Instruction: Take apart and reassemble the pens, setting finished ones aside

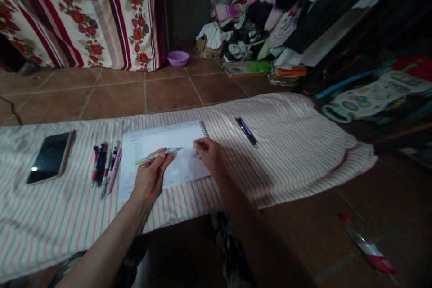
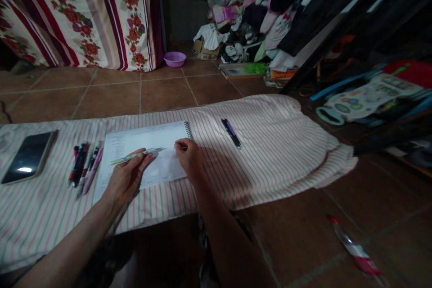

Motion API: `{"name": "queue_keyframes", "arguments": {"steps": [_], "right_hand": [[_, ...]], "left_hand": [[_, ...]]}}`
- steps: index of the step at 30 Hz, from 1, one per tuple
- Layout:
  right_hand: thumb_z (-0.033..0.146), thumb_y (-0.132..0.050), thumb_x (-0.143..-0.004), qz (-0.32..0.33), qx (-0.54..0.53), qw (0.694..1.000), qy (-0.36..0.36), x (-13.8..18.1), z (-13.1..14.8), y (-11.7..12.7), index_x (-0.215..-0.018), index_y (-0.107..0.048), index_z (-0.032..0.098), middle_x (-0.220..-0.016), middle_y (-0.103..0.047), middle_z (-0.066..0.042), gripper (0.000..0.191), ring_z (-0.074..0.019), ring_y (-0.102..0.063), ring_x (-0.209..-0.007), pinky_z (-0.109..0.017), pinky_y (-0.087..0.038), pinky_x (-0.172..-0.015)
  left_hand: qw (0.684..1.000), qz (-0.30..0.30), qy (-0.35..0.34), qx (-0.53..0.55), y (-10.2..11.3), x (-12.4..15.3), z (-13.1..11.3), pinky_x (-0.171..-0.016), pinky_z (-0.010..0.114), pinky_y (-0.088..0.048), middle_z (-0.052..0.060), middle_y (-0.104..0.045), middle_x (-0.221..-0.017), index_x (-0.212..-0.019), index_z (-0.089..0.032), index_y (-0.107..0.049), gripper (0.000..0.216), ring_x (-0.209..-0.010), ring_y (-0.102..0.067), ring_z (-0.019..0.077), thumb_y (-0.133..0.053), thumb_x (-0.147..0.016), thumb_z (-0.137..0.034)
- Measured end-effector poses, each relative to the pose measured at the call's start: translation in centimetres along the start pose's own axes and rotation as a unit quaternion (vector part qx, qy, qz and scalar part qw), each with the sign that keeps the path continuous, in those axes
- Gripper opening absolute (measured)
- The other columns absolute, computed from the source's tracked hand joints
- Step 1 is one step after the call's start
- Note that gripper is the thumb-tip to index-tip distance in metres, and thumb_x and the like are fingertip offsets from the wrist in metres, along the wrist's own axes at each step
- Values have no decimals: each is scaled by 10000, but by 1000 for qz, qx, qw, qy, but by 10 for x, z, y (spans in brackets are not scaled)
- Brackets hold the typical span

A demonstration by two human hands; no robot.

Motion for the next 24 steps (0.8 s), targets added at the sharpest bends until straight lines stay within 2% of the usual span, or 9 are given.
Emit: {"name": "queue_keyframes", "arguments": {"steps": [3,7,13,19,24], "right_hand": [[264,-553,-734,-3,101,994,41,1,8,4,-753,-659,172,-697,-684,-29,141,-153,-637,-665,-248,-477,-643],[235,-540,-754,0,169,984,55,2,9,4,-775,-669,178,-750,-695,-42,142,-159,-635,-701,-260,-468,-680],[186,-542,-748,-3,170,982,80,1,9,4,-794,-657,167,-764,-680,-61,125,-169,-625,-713,-282,-479,-695],[184,-536,-740,-13,146,987,70,2,8,8,-797,-649,183,-654,-641,-26,126,-165,-609,-657,-287,-481,-666],[167,-516,-755,-10,190,978,91,4,16,7,-831,-653,147,-770,-661,-80,159,-186,-620,-731,-305,-477,-709]], "left_hand": [[1000,-4,2,-6,0,1,0,-767,248,-565,85,-688,-710,-741,-30,-671,108,-709,-682,170,-581,-722,27],[1000,-4,3,-12,0,1,0,-779,253,-562,85,-688,-721,-747,-32,-669,108,-717,-681,168,-581,-722,25],[1000,-5,5,-18,1,1,1,-810,277,-555,96,-683,-736,-748,-35,-668,93,-737,-679,173,-599,-712,17],[1000,-4,5,-14,1,0,1,-798,269,-558,96,-682,-732,-741,-30,-666,95,-727,-680,170,-591,-716,21],[1000,1,4,-14,1,0,2,-805,264,-555,89,-680,-739,-748,-29,-665,92,-737,-678,166,-594,-716,18]]}}
Point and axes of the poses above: each hand's wrist, its own x-axis away from the middle knuckle, its own y-axis out of the back of the hand, z = x × y, the point moved 10 cm from there along -x, towards the middle knuckle
